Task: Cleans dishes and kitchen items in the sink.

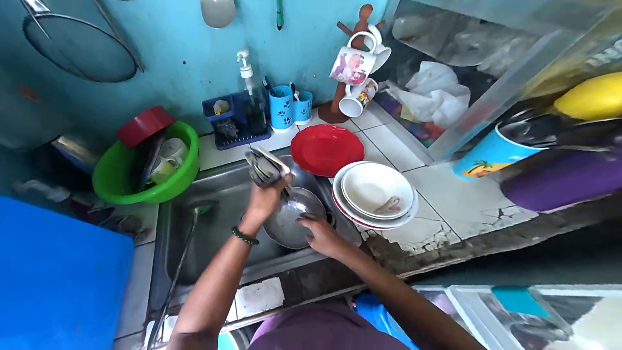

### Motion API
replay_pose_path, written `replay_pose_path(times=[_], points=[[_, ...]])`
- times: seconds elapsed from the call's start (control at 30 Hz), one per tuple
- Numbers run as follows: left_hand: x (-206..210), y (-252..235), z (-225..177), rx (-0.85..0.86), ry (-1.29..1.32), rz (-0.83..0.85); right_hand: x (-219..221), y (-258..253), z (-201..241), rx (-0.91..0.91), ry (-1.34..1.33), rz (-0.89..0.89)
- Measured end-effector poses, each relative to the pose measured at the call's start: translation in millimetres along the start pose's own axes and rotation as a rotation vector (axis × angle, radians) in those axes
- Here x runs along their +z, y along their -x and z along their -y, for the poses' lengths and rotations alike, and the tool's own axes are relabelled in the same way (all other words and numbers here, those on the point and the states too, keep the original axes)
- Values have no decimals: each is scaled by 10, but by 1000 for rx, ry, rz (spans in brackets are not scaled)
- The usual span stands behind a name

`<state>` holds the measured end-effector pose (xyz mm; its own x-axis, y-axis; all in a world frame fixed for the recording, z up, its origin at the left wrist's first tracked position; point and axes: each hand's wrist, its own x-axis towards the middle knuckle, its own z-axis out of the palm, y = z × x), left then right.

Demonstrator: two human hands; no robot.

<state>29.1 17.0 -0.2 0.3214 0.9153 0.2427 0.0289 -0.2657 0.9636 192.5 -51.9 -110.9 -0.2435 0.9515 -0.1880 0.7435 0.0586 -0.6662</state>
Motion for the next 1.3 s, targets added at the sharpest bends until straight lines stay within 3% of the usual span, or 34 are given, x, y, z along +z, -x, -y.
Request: replay_pose_path(times=[0.07,0.13,0.27,0.33,0.4,0.5,0.57,0.73,0.8,0.93,1.0,1.07,1.2,1.3], points=[[-9,-23,-211,155,-2,-8,24,53,-63,-23,-10,-2],[10,-16,-236,200,-21,-15,55,83,-76,-52,-3,-20],[192,139,297,-109,-123,-1,131,140,-93,-71,-41,-61],[312,189,389,-146,-132,-30,100,153,-108,-77,-71,-62],[337,205,237,-37,-88,-66,94,153,-120,-100,-80,-59],[212,112,39,260,46,-49,153,116,-161,-130,-54,-67],[170,50,73,339,149,-5,178,89,-191,-147,-43,-83],[245,208,568,-91,-25,-36,205,82,-193,-156,-52,-96],[209,157,456,-52,-29,-20,209,64,-192,-160,-53,-117],[88,-21,-130,264,122,-30,140,117,-149,-93,-34,-74],[56,-67,-234,334,162,-43,109,114,-111,-70,-22,-60],[86,-37,-66,278,70,-44,100,104,-97,-51,-4,-41],[205,120,463,-127,-126,-21,104,99,-105,-28,-10,-44],[149,85,205,13,-76,12,115,102,-107,2,8,-33]])
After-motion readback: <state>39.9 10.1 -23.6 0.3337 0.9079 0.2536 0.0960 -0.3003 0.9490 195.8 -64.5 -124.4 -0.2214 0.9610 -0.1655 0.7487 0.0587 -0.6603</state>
